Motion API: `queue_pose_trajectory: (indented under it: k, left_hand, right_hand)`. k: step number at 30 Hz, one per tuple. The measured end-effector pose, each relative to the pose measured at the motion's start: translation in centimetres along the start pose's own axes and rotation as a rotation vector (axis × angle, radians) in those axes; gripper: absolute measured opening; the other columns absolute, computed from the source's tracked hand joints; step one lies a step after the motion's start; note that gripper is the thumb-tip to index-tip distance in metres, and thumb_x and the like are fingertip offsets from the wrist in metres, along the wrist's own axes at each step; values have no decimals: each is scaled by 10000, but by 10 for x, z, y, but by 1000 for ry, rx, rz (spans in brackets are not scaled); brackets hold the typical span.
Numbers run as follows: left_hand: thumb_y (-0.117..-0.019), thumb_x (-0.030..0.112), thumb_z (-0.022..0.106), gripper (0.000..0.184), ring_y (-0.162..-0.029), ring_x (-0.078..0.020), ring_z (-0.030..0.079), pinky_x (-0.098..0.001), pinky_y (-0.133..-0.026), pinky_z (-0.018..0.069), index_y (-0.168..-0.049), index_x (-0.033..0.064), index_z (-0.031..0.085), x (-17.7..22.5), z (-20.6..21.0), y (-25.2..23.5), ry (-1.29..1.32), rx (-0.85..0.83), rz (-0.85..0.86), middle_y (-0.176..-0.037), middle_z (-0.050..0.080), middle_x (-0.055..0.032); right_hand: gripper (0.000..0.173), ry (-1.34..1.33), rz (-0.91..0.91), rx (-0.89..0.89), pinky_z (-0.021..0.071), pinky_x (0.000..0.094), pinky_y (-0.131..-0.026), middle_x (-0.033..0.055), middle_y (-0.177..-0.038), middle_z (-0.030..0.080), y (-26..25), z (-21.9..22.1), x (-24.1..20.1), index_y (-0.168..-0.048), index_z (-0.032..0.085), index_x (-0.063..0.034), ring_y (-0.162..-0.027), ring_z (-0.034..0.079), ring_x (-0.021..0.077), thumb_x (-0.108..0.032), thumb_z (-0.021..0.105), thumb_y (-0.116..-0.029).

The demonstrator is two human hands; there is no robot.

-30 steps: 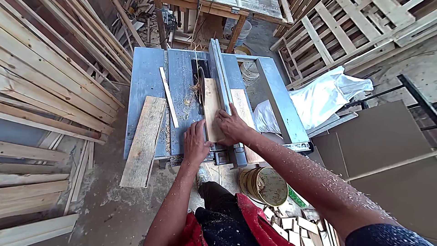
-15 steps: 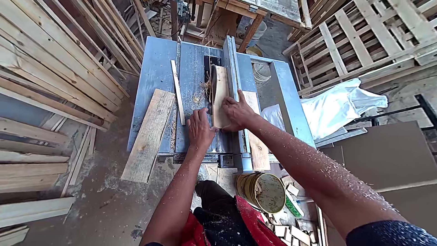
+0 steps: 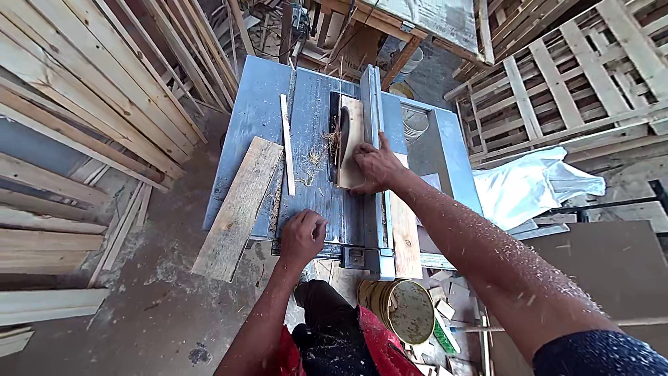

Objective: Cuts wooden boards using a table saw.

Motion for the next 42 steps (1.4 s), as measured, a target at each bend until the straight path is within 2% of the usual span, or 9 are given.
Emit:
queue_pose_trajectory:
  k: [11,15,23,26,28,31,36,39,42]
  left_hand:
    - [-894,193,712,88,-636,-71,572,-257,-591,537,-857,114,701,-5,-5,3,92,60,-17,-757,616,24]
    - [-897,217,721,101,-642,-72,584,-257,-594,547,-864,122,709,-4,-4,6,84,55,-27,-765,625,28]
    - [-904,226,733,142,-650,-52,611,-225,-607,554,-829,107,710,-20,-4,6,123,86,-106,-748,644,19]
    - [-910,225,729,145,-668,-25,637,-198,-635,568,-825,107,725,-39,5,9,113,68,-166,-737,657,28]
    - [-924,252,726,174,-663,-26,646,-202,-635,572,-835,103,737,-52,14,9,100,54,-189,-736,673,25]
    - [-941,301,717,222,-664,-57,655,-239,-648,588,-859,96,741,-58,20,3,41,23,-207,-746,681,4]
    - [-958,323,708,246,-641,-53,632,-250,-607,576,-889,88,733,-60,17,0,163,37,-237,-750,673,7]
    - [-997,253,628,259,-594,-60,607,-263,-563,547,-845,63,717,-48,-19,-33,276,125,-330,-683,642,17]
    - [-1051,307,495,381,-673,-149,656,-372,-647,587,-887,14,675,-9,-83,-105,207,183,-287,-738,653,-56]
  right_hand:
    - [1067,-2,7,6,45,715,-1216,122,-1212,711,-31,-5,26,-1222,678,-69,-1345,545,349,-907,655,-563]
    - [1067,-47,74,-13,66,746,-1194,148,-1394,624,-54,-6,50,-1373,602,-73,-1430,451,380,-826,694,-622]
    - [837,27,-73,-37,291,668,-1152,209,-1127,701,-147,-27,111,-1153,668,-23,-1205,611,421,-738,721,-720]
    - [537,103,-95,-7,484,640,-908,228,-897,681,-179,-43,122,-970,657,3,-946,675,443,-521,699,-863]
    - [356,72,-49,34,505,659,-732,247,-848,668,-190,-62,132,-935,648,7,-872,676,476,-348,663,-907]
    - [259,-17,43,158,501,689,-702,265,-923,679,-191,-91,161,-1011,639,-7,-904,676,504,-252,626,-927]
    - [340,-210,200,363,496,722,-713,314,-918,660,-132,-133,202,-1106,579,33,-893,664,557,-258,631,-938]
    - [328,-370,336,555,473,721,-663,308,-853,636,-41,-147,224,-1088,561,29,-831,654,554,-266,578,-947]
    - [410,-539,476,749,461,756,-662,329,-899,650,78,-126,240,-1190,577,35,-829,658,552,-313,508,-986]
Point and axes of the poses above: each hand's wrist, its own y-axis away from the middle knuckle, its own z-axis out of the palm, x = y × z, the point moved 8 cm from there along -y, towards the middle knuckle
